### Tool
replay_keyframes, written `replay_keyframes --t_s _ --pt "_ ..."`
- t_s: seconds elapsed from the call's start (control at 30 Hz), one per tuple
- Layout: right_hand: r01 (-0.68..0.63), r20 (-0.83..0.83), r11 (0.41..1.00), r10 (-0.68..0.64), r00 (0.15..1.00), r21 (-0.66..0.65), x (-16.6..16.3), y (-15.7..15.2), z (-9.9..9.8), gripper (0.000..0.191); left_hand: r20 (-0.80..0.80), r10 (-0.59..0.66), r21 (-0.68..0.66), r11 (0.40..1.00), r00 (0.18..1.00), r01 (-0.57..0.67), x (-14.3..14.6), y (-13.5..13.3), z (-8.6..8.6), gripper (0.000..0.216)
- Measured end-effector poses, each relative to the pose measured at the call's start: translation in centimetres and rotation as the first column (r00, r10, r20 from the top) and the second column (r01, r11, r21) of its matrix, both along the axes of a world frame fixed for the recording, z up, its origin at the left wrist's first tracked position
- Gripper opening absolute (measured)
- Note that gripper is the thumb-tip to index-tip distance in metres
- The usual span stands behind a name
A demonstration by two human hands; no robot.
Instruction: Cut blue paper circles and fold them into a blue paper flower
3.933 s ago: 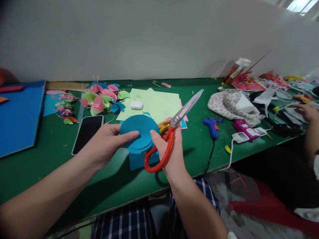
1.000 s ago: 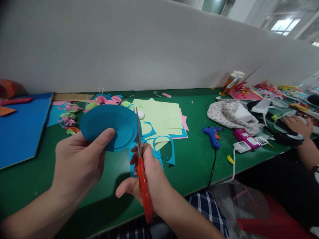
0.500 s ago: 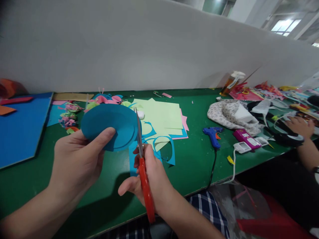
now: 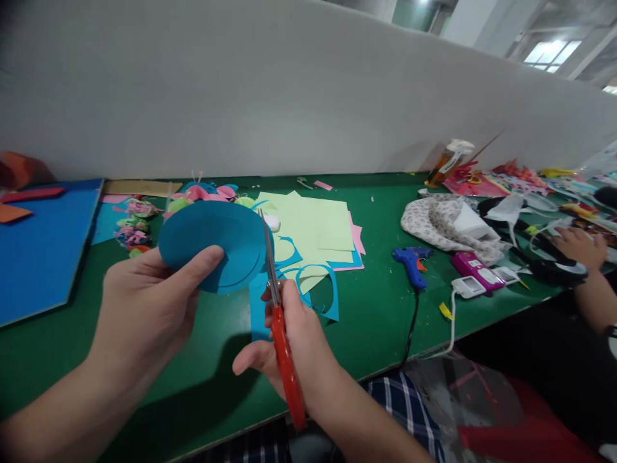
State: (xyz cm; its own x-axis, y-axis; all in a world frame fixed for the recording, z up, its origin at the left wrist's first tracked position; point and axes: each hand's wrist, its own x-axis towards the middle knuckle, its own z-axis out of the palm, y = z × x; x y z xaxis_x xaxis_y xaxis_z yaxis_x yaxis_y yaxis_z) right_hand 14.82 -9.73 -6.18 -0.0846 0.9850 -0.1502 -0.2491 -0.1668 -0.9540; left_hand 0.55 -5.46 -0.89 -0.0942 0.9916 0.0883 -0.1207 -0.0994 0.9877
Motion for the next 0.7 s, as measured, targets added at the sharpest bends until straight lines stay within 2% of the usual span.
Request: replay_keyframes --t_s 0.23,0.4,0.53,0.7 --pt "0.021 -0.045 0.994 -0.026 0.999 -0.108 0.1 -0.1 0.4 0.078 -0.025 0.004 0.027 1.0 1.0 -0.003 -0.1 0.4 0.0 0.015" --pt "0.002 -0.045 0.991 -0.008 0.999 -0.131 0.3 -0.1 0.8 0.08 -0.054 0.005 0.045 0.999 0.999 -0.003 -0.4 0.6 -0.1 0.012" --pt "0.004 -0.009 0.993 -0.005 1.0 -0.114 0.4 -0.1 1.1 0.076 -0.034 -0.016 0.035 0.999 0.999 0.017 -0.5 0.7 -0.1 0.009" --pt "0.029 0.114 0.999 -0.024 0.993 -0.044 0.6 -0.5 1.7 0.071 -0.026 -0.033 0.037 0.999 0.999 0.034 -0.8 1.0 0.1 0.008"
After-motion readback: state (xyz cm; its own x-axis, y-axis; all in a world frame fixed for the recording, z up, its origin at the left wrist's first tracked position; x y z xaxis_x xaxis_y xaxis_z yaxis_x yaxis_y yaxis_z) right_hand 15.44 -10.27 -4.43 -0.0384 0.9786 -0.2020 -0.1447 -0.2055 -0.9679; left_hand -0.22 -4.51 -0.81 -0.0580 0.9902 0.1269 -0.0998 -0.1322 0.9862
